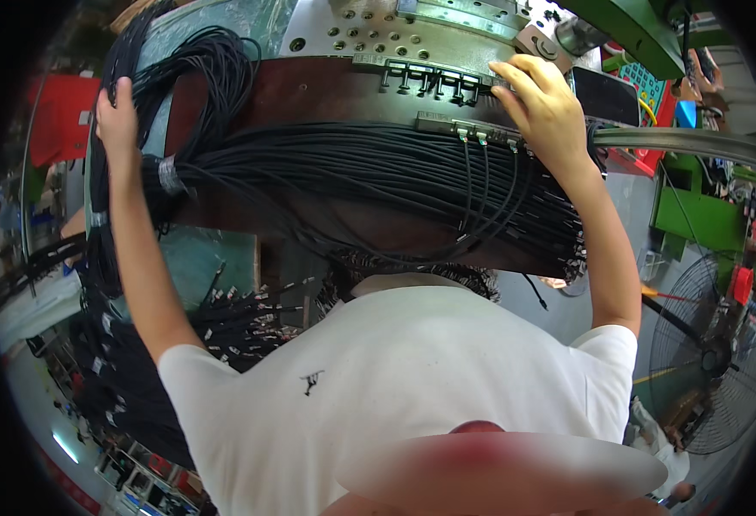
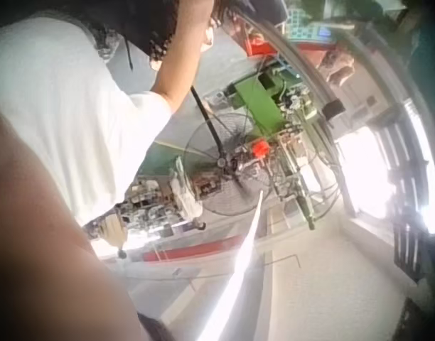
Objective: Organizing bundles of black cables and inserting their connectors into a machine for processing at a factory workbench.
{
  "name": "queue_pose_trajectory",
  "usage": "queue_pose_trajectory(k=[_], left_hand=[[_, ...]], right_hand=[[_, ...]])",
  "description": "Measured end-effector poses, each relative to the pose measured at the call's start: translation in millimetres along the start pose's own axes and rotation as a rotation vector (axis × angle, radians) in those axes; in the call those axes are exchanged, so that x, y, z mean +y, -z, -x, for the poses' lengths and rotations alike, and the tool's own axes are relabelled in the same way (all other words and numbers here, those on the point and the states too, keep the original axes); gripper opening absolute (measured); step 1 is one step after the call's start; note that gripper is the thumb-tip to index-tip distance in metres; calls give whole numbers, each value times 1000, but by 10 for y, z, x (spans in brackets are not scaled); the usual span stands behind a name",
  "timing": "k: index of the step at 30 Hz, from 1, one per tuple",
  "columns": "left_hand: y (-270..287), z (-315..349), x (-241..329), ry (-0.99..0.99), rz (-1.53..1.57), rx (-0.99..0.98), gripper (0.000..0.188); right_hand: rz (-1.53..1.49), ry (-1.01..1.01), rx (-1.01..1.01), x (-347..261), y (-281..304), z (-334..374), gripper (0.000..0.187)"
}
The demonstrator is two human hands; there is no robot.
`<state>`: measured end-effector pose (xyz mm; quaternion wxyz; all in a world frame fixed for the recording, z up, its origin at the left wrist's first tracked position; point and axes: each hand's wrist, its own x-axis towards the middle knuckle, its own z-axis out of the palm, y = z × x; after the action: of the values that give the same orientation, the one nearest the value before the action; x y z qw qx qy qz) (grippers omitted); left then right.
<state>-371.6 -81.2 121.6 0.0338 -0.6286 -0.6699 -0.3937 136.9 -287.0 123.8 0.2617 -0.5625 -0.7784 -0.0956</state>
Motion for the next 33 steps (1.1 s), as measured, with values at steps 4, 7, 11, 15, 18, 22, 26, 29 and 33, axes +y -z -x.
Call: queue_pose_trajectory(k=[4, 7, 11, 15, 18, 22, 26, 29, 33], left_hand=[[-13, 1199, 1509, -53, 974, -1096, 42], [-102, 1882, 2350, 209, 887, -1668, 54], [-79, 2167, 2859, 333, 1191, -1843, 55], [-387, 1692, 3042, 651, 1398, -1802, 45], [-1021, 1215, 2992, 737, 1621, -1849, 43], [-1655, 1091, 2826, 802, 1784, -2023, 22], [-1672, 1168, 2928, 421, 1993, -1894, 27], [-1456, 1079, 3049, 266, 1484, -1799, 34], [-1328, 900, 3022, -715, 542, -563, 34]], right_hand=[[-232, -140, -348, -134, 15, 404, 21], [-376, -213, -291, -149, -9, 502, 19], [-472, -192, -202, -41, 35, 46, 24], [-386, -158, 33, 308, -261, -771, 24], [-263, -317, -14, 641, -657, -1024, 24], [-227, -381, -25, 918, -900, -919, 24], [-145, -375, -44, 921, -804, -838, 25], [-19, -336, -83, 815, -636, -810, 25], [90, -197, -58, 659, -443, -627, 27]])
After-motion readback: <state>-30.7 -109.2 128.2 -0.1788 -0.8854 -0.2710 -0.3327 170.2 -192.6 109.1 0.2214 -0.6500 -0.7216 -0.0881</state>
